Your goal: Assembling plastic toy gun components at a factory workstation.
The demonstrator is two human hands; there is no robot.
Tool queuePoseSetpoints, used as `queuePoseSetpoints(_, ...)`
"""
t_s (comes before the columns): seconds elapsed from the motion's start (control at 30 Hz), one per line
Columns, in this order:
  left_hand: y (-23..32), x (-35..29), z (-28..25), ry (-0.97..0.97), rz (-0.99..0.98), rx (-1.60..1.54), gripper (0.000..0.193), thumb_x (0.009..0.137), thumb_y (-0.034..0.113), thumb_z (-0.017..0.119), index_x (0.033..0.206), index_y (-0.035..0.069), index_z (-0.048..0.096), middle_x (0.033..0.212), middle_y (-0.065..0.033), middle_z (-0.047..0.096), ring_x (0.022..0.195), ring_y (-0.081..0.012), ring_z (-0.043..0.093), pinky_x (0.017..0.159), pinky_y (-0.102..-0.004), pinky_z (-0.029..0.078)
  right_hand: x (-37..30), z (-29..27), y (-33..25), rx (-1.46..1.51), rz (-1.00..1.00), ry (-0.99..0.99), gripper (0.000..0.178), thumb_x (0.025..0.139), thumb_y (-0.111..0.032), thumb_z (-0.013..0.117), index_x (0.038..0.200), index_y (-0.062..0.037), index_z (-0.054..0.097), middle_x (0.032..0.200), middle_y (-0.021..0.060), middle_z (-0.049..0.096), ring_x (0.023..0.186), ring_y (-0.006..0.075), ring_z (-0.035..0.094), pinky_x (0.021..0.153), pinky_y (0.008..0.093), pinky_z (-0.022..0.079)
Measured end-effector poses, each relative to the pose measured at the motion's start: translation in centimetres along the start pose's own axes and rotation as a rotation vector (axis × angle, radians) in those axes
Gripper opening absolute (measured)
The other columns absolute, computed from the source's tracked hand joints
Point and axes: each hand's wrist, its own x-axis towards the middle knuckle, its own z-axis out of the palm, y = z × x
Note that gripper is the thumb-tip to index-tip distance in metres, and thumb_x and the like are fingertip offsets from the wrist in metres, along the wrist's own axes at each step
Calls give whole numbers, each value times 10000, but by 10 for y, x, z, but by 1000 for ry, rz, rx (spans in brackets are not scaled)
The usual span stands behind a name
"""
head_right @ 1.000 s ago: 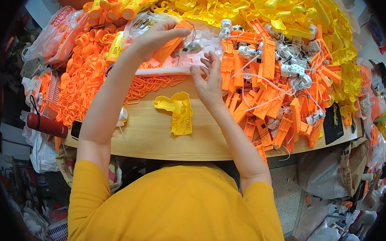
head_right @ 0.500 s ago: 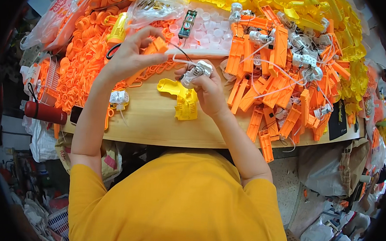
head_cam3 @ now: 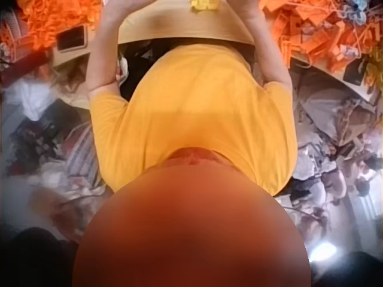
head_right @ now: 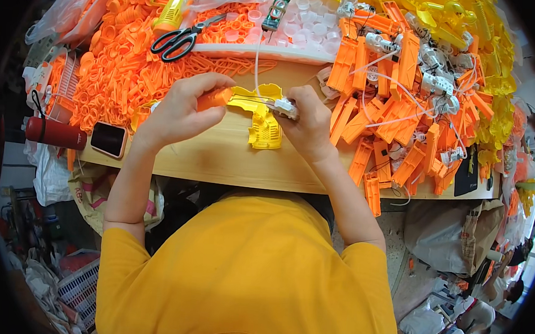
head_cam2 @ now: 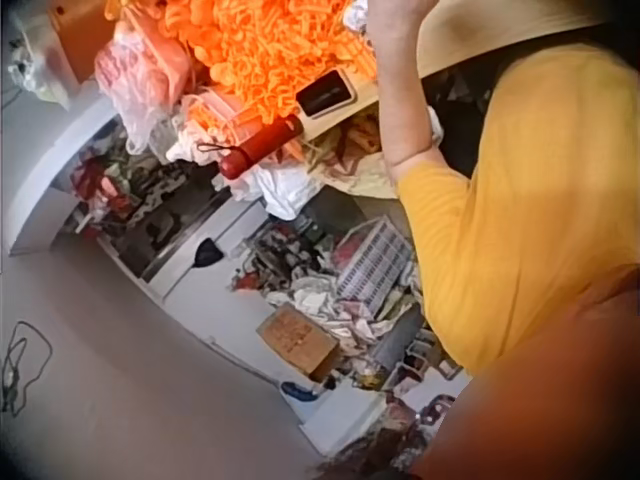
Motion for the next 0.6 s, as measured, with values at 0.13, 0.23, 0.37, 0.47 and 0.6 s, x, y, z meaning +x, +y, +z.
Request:
queuePoseSetpoints(0.13, 1, -6, 4, 48, 122, 49, 308, 825, 147, 549, 1068, -27, 627, 922, -142, 666, 832, -202, 633, 775, -332, 506, 3, -10, -11, 71, -281, 42, 379, 736, 14, 802, 978, -46, 517, 789, 96, 589, 676, 176, 569, 581, 285, 464)
queuePoseSetpoints(0.23, 10, -1, 4, -197, -71, -301, 296, 845, 143, 514, 1053, -29, 635, 919, -131, 668, 820, -193, 627, 756, -333, 505, -2, -14, -21, 565, -82, -12, 409, 731, 35, 778, 1003, -52, 486, 786, 102, 591, 671, 169, 579, 588, 264, 473)
queuePoseSetpoints(0.37, 3, 0, 28, -260, -163, -427, 303, 861, 139, 472, 1049, -21, 646, 897, -104, 666, 800, -169, 608, 704, -305, 499, -2, -10, -10, 1052, 374, -134, 274, 880, -245, 696, 934, -62, 499, 698, 80, 522, 575, 177, 534, 526, 292, 468)
queuePoseSetpoints(0.47, -15, -1, 48, -348, -345, -584, 291, 853, 87, 449, 1049, 1, 647, 865, -60, 606, 717, -112, 552, 646, -268, 462, -6, -4, -1, 1331, 482, -54, 384, 960, -450, 545, 901, -72, 510, 662, 78, 501, 545, 189, 519, 502, 314, 464)
queuePoseSetpoints(0.6, -19, -11, 66, -403, -390, -741, 199, 904, 124, 495, 987, 21, 643, 804, -31, 601, 668, -81, 524, 602, -243, 439, -5, -2, -5, 1219, 901, 34, 467, 1021, -504, 355, 886, -91, 527, 656, 88, 512, 512, 228, 529, 490, 347, 468)
